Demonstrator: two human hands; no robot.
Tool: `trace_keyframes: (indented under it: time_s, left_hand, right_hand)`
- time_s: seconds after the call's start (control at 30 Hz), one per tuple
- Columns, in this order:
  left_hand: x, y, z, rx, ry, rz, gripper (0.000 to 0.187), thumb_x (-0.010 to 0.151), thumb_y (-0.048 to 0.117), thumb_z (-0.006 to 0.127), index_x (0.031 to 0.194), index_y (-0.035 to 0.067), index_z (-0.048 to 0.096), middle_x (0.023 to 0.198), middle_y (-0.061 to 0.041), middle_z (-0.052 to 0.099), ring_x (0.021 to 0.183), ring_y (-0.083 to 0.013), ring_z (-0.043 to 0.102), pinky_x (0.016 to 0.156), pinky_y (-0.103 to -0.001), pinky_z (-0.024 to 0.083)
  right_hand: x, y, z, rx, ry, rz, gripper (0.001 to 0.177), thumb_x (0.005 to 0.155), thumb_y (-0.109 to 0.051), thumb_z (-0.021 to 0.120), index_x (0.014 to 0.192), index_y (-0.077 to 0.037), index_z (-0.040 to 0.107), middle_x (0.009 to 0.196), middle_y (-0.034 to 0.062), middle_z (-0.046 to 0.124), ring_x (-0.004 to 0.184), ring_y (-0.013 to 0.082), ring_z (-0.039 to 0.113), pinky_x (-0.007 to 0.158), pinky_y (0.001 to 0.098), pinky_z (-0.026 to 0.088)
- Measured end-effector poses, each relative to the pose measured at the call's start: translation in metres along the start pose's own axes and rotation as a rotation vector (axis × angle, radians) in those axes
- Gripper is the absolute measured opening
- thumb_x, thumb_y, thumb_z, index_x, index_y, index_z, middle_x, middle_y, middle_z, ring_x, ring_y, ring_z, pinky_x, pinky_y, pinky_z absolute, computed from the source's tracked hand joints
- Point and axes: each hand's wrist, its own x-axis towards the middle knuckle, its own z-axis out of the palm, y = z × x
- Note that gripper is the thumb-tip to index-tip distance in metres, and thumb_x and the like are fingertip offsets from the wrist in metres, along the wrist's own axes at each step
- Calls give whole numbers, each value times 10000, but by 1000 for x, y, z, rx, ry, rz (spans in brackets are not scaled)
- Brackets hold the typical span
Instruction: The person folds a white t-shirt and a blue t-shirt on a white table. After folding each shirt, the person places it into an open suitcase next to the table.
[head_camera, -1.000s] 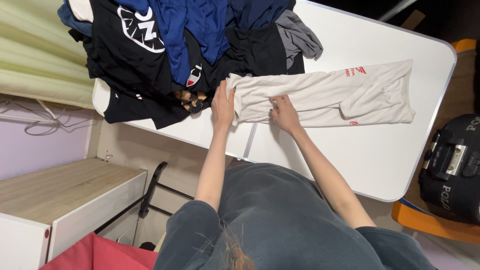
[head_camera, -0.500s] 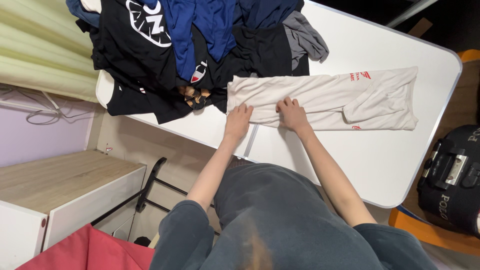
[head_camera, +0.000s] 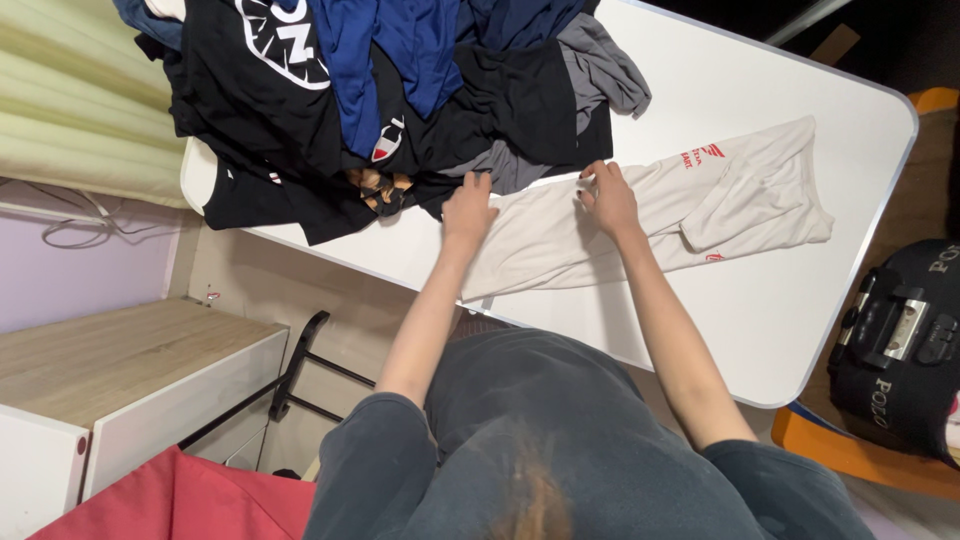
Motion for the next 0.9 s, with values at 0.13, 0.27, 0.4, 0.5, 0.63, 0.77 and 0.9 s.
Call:
trace_keyframes:
  time_s: [0.13, 0.27, 0.4, 0.5, 0.63, 0.77, 0.9]
  left_hand:
    - [15, -29, 7, 109, -226, -24, 111, 931, 191, 713, 984, 128, 638, 1079, -76, 653, 982, -336, 683, 787, -511, 546]
    - [25, -33, 7, 110, -116, -21, 188, 939, 194, 691, 1072, 93, 606, 1143, -114, 617, 958, -346, 683, 742, -512, 547]
    - [0, -7, 16, 265, 14, 79, 222, 993, 100, 624, 1205, 59, 576, 1234, -137, 581, 1075, -327, 667, 829, -431, 590]
    - [-36, 27, 24, 147, -242, 260, 541, 832, 409, 724, 1198, 45, 561, 1187, -167, 561, 1000, -341, 634, 740, -511, 561]
    - [-67, 54, 42, 156, -400, 242, 566, 823, 440, 752, 1206, 80, 544, 1159, -129, 555, 1006, -309, 630, 710, -479, 565]
    - [-77, 55, 72, 215, -250, 322, 491, 783, 279, 755, 1204, 112, 567, 1172, -96, 571, 972, -282, 645, 652, -446, 571]
    - [-74, 52, 90, 217, -161, 329, 466, 778, 227, 766, 1184, 107, 571, 1131, -99, 575, 920, -292, 652, 613, -447, 565]
  right_hand:
    - [7, 10, 0, -134, -141, -33, 230, 831, -167, 757, 1024, -116, 641, 1021, 132, 598, 894, 351, 642, 780, 468, 511]
    - [4, 32, 12, -211, 30, -22, 103, 1006, -188, 713, 1039, -124, 639, 1038, 92, 630, 954, 335, 652, 833, 454, 520]
    - [-17, 19, 2, -47, -122, -65, 238, 827, -131, 718, 1049, -122, 634, 1054, 95, 598, 893, 293, 657, 824, 427, 531]
    - [-39, 0, -5, -94, -326, -365, 334, 619, -115, 792, 939, -152, 703, 986, 102, 597, 977, 336, 591, 826, 439, 526]
    - [-68, -13, 1, -314, -348, -282, 301, 659, -136, 796, 942, -153, 694, 1034, 65, 600, 1032, 307, 596, 826, 442, 531]
    - [-71, -13, 2, -263, -297, -218, 160, 767, -141, 764, 922, -143, 725, 1002, 49, 653, 1014, 285, 620, 852, 425, 536]
    - [-72, -22, -11, -193, -167, -199, 119, 771, -150, 785, 875, -112, 742, 939, 71, 693, 971, 307, 622, 848, 430, 527]
